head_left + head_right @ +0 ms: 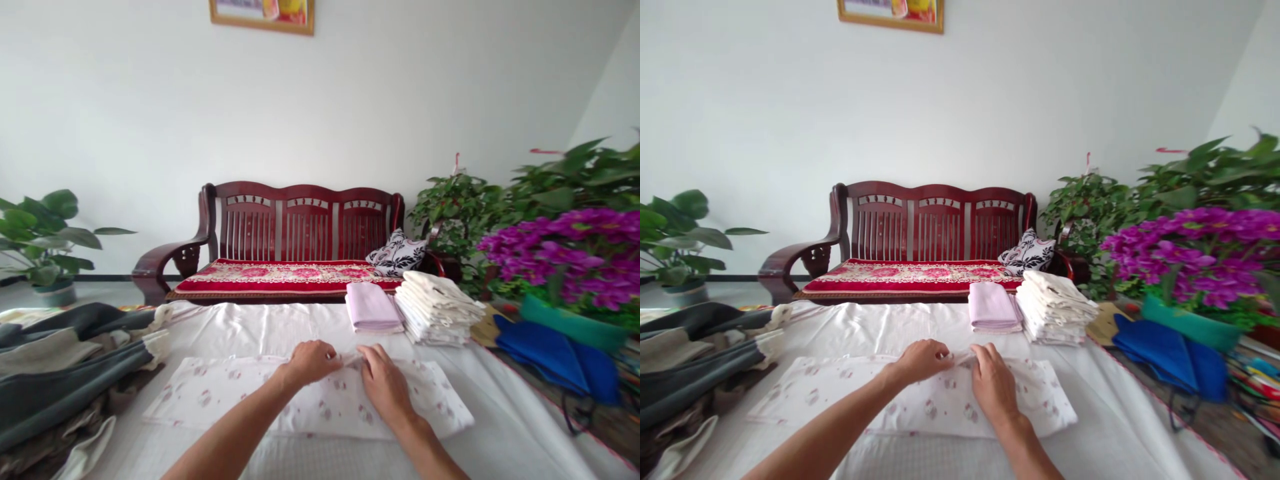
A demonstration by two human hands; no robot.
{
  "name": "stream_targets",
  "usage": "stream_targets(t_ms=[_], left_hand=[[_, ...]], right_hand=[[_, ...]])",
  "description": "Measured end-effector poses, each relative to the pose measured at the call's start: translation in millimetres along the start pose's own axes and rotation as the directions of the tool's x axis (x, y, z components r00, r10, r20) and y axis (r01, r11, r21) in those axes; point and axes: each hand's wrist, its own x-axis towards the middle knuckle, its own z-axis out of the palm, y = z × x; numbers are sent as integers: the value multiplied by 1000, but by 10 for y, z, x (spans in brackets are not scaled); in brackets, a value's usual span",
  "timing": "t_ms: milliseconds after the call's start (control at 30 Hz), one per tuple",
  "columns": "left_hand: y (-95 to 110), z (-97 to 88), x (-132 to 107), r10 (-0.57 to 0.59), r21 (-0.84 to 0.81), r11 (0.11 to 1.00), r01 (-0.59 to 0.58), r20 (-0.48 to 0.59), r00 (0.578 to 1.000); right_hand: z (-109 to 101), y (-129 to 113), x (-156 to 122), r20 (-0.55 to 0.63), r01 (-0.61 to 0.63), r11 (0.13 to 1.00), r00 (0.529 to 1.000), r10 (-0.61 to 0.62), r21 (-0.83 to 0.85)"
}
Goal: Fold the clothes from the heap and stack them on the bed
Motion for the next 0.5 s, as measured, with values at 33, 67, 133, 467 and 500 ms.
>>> stream_targets(t_ms=[33,67,133,467,500], left_hand=[[5,-4,18,2,15,1000,-2,-1,1000],[6,-3,34,1,29,1000,0,-5,1000],[-2,16,63,1,34,999,0,-8,1000],[-109,121,173,136,-45,990,-136,3,991],[-111,137,190,113,-7,994,-113,-12,994]], right_hand=[[-3,-4,-4,-2,4,1000,1000,-4,4],[-6,-8,-7,-5,5,1000,1000,-5,9],[-9,-16,-9,-8,7,1000,1000,-6,20],[-11,-22,-2,-40,-8,998,999,11,63],[-17,-30,-5,-40,2,998,999,1,70]])
